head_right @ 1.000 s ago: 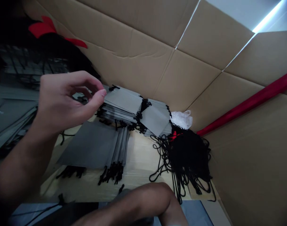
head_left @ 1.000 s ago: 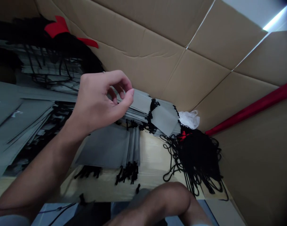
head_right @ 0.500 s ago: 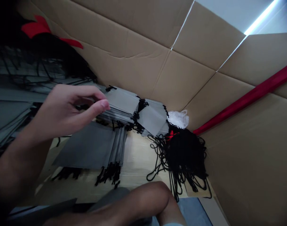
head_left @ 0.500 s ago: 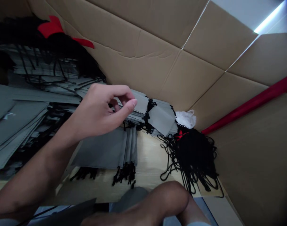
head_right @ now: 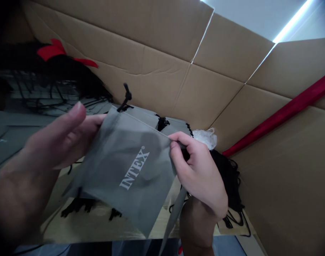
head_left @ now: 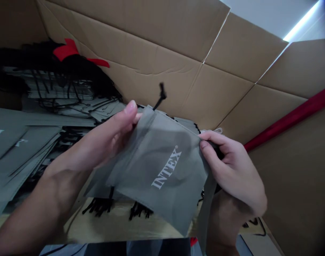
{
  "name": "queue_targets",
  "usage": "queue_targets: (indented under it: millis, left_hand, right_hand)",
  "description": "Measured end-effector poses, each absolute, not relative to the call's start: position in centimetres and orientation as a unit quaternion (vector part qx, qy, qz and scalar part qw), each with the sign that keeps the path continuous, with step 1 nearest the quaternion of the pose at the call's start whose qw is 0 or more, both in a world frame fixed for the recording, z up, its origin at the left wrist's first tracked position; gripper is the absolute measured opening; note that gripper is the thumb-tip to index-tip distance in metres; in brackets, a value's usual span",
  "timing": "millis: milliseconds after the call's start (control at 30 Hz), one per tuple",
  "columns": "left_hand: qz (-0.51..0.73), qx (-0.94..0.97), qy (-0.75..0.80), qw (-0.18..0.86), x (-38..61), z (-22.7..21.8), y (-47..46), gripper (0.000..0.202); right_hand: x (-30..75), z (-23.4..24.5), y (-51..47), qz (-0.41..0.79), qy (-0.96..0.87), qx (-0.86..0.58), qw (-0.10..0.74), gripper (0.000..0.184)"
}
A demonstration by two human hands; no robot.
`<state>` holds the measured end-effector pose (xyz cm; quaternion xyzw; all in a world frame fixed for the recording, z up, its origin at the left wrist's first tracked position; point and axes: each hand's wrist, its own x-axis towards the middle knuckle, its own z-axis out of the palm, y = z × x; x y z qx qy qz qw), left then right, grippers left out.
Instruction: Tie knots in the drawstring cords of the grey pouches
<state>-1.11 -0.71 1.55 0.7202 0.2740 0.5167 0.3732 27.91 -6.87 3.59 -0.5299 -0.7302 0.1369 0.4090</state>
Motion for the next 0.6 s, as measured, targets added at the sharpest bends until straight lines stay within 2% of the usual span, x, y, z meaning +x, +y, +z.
queue_targets:
  millis: [67, 133, 233, 300, 333, 433, 500, 600]
  left_hand:
    - [0.508, 0.692, 0.285, 0.425, -0.6, 1.5, -0.7, 0.044]
    - [0.522, 0.679, 0.305, 0.416, -0.2, 1.4, -0.6, 0.027]
    - [0.524, 0.694, 0.328, 0.37, 0.5, 1.0, -0.7, 0.024]
    - [0.518, 0.707, 0.336, 0.346, 1.0, 0.6, -1.0, 0.022]
    - [0.516, 0.712, 0.338, 0.334, 1.2, 0.5, -1.1, 0.021]
    - [0.499, 0.739, 0.338, 0.301, 1.7, 0.1, -1.7, 0.021]
    - [0.476, 0.763, 0.328, 0.288, 1.8, 0.0, -2.1, 0.02]
    - [0.463, 0.789, 0.304, 0.264, 1.7, 0.1, -2.3, 0.023]
  right_hand:
    - [28.2, 3.5, -6.7, 0.13, -0.74, -0.536, 0.386, 0.02]
    - [28.5, 3.6, -6.6, 0.118, -0.761, -0.54, 0.34, 0.023]
    - [28.9, 3.7, -6.3, 0.104, -0.797, -0.543, 0.242, 0.027]
    - [28.7, 3.6, -6.1, 0.061, -0.809, -0.54, 0.223, 0.022]
    - [28.3, 3.4, -6.1, 0.031, -0.808, -0.535, 0.244, 0.017]
    - [26.4, 2.8, -6.2, -0.033, -0.789, -0.484, 0.377, 0.006]
    - [25.0, 2.4, -6.3, -0.036, -0.782, -0.443, 0.436, 0.007]
    - [23.8, 2.0, -6.3, -0.031, -0.778, -0.418, 0.468, 0.015]
